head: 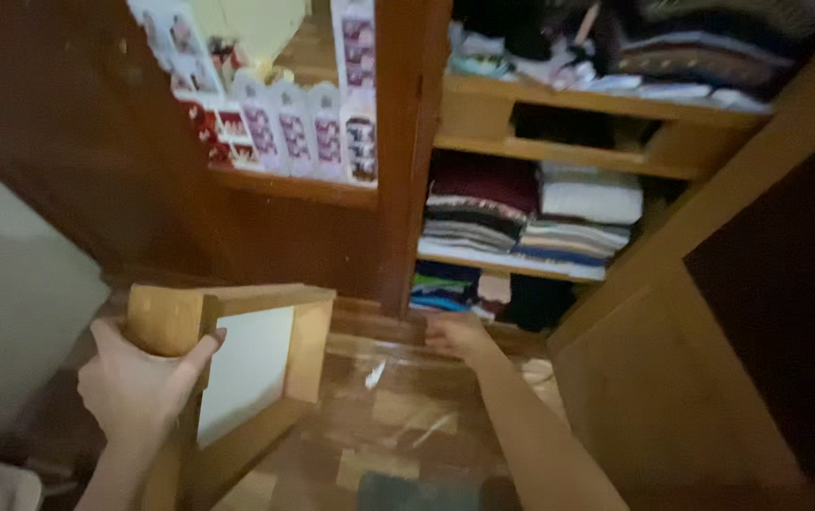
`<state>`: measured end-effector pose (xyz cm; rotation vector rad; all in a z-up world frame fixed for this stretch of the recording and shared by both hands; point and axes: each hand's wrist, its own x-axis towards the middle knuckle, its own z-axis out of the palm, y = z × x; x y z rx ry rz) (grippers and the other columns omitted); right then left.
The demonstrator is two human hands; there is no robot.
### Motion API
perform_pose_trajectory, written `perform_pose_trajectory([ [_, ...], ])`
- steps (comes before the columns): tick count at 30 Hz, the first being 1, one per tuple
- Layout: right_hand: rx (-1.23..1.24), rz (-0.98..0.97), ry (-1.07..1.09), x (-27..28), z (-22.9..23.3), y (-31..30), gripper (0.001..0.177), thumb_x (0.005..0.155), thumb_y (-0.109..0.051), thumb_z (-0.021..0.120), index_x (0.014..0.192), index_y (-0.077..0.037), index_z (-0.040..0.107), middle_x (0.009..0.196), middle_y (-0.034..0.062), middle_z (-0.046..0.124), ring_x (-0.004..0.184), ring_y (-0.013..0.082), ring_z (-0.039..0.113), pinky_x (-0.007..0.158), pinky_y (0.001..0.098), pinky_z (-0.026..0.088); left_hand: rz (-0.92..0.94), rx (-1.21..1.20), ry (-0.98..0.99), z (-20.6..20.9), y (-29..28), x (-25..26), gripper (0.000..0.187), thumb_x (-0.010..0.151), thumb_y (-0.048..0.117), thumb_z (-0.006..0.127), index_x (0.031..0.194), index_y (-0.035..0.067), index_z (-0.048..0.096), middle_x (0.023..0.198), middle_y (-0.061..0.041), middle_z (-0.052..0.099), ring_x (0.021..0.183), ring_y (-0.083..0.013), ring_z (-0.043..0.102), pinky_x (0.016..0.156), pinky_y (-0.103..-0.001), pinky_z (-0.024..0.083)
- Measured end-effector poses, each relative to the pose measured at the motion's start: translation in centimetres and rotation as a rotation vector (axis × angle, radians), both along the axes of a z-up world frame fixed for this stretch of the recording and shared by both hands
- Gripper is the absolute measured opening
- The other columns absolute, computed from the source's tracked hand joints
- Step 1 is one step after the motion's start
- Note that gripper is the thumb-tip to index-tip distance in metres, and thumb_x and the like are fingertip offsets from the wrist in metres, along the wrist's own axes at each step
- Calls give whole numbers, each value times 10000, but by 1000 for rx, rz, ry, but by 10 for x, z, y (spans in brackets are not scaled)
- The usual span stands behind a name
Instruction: The person opens a wooden drawer in a wardrobe, removes small items, and wipes the interior with a tissue. They spray a liquid from a small bottle onto the tissue and continue wiping the drawer surfaces. The drawer is then reinserted into the wardrobe.
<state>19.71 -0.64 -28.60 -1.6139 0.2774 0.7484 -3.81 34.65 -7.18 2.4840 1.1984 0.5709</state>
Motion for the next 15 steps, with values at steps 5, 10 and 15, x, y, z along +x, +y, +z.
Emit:
perform_pose_trajectory([
  [5, -72, -32, -89, 1, 89, -56, 367, 988, -233, 611, 1304, -55, 669, 1248, 156, 738, 1053, 286, 755, 913, 399, 604, -27, -118, -179, 25, -38, 6, 954, 619, 604, 906, 1245, -39, 581, 1074, -304, 698, 1008, -462, 687, 929, -503, 526],
  [10, -73, -26, -272, 9, 172, -126, 369, 976, -298, 647, 1239, -46, 711, 1068, 111, 787, 912, 200, 768, 808, 348, 598, -4, -351, -381, 52, -90, 27, 922, 641, 574, 891, 1214, -90, 610, 1091, -273, 710, 1006, -395, 696, 953, -443, 516],
  [15, -195, -27, -385, 16, 224, -197, 312, 955, -307, 642, 1152, -96, 758, 978, 47, 775, 780, 130, 702, 708, 301, 577, 141, -616, -464, 72, -167, 45, 919, 706, 568, 864, 1288, -96, 607, 1117, -274, 706, 1006, -374, 686, 908, -420, 523],
])
